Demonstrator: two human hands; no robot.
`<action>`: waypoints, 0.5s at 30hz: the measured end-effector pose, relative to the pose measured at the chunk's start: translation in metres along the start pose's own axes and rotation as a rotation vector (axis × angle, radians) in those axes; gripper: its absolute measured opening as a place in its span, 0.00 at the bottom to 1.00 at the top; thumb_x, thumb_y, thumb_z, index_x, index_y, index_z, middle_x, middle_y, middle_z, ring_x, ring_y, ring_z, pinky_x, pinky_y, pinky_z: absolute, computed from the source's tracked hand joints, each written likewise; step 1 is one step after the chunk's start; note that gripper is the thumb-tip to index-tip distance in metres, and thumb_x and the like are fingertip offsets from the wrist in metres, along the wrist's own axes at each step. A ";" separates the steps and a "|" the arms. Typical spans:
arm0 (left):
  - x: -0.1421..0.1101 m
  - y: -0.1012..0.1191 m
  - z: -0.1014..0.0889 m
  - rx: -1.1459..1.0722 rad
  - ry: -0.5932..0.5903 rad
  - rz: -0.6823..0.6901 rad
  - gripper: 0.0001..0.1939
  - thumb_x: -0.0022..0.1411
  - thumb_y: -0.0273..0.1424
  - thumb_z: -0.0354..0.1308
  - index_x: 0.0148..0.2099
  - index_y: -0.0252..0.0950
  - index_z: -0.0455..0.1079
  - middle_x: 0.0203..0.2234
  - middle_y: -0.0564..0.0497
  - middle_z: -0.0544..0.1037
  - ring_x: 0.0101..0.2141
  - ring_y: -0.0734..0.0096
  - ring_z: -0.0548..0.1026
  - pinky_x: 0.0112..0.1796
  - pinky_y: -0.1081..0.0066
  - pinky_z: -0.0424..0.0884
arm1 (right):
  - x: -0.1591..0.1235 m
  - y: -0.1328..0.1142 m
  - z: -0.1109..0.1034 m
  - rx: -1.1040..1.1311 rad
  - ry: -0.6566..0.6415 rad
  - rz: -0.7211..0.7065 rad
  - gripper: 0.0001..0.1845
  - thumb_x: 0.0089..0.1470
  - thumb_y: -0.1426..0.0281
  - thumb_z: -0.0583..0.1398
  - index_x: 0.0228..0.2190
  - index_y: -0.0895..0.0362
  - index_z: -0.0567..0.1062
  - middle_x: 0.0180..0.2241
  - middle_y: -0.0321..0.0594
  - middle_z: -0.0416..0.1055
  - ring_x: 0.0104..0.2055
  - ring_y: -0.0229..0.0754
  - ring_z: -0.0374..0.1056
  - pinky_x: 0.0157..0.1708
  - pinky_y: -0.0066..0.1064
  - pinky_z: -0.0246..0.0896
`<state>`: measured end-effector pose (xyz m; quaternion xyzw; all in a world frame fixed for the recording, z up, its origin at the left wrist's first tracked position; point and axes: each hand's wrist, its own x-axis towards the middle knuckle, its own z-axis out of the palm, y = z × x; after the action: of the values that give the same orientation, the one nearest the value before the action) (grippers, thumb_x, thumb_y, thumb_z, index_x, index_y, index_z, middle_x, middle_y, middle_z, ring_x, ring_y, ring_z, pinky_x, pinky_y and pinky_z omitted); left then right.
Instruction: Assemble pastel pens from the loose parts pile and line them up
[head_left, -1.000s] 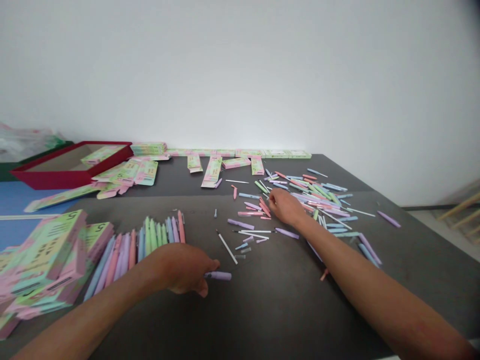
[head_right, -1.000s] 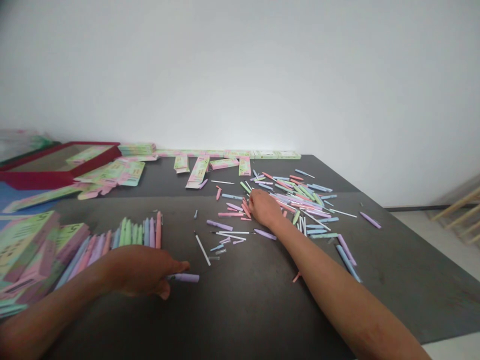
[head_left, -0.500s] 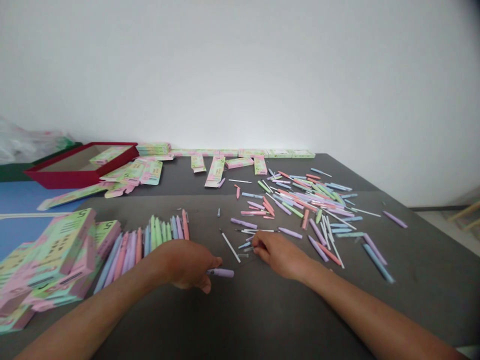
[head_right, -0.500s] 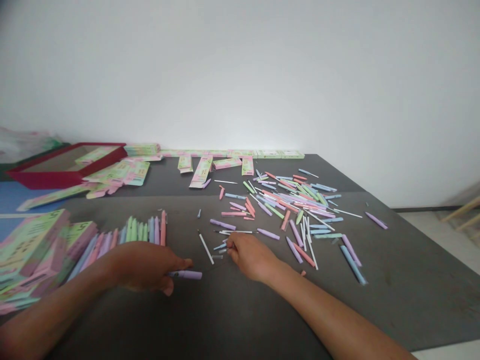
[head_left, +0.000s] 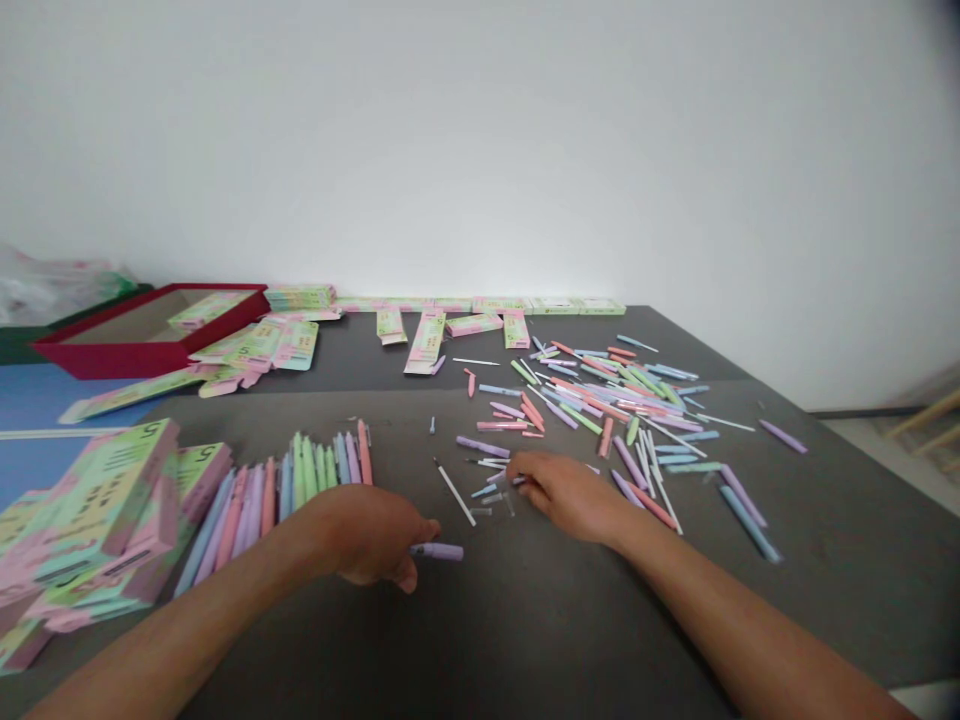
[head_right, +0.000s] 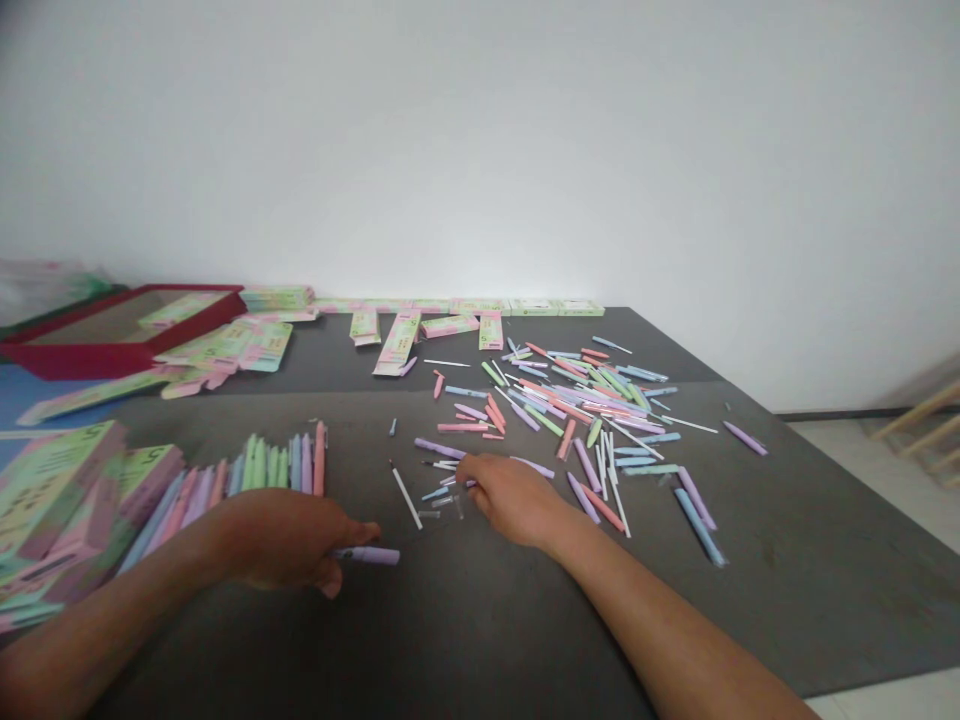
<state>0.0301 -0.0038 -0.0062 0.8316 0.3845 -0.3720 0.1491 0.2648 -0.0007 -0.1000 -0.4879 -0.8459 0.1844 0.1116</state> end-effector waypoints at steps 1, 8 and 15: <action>0.000 0.000 0.000 -0.001 0.009 0.003 0.29 0.57 0.34 0.59 0.61 0.40 0.64 0.40 0.38 0.80 0.40 0.49 0.78 0.33 0.63 0.71 | 0.000 -0.001 0.001 -0.029 -0.025 -0.028 0.14 0.56 0.75 0.55 0.44 0.53 0.70 0.41 0.41 0.71 0.43 0.43 0.66 0.39 0.29 0.53; 0.000 0.001 0.002 0.012 0.009 -0.003 0.30 0.57 0.34 0.59 0.62 0.40 0.63 0.40 0.40 0.80 0.39 0.51 0.78 0.33 0.65 0.71 | 0.003 -0.012 0.011 -0.131 -0.079 -0.031 0.06 0.58 0.71 0.56 0.37 0.54 0.72 0.37 0.40 0.70 0.40 0.42 0.67 0.36 0.30 0.53; 0.000 0.002 0.002 -0.011 -0.002 -0.003 0.30 0.57 0.34 0.59 0.63 0.40 0.62 0.43 0.38 0.79 0.41 0.48 0.77 0.35 0.62 0.71 | 0.005 -0.020 0.022 -0.050 -0.014 -0.012 0.03 0.57 0.70 0.57 0.34 0.55 0.70 0.36 0.40 0.71 0.38 0.41 0.66 0.34 0.29 0.51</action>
<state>0.0299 -0.0062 -0.0074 0.8298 0.3876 -0.3710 0.1534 0.2385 -0.0097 -0.1121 -0.4840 -0.8540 0.1660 0.0944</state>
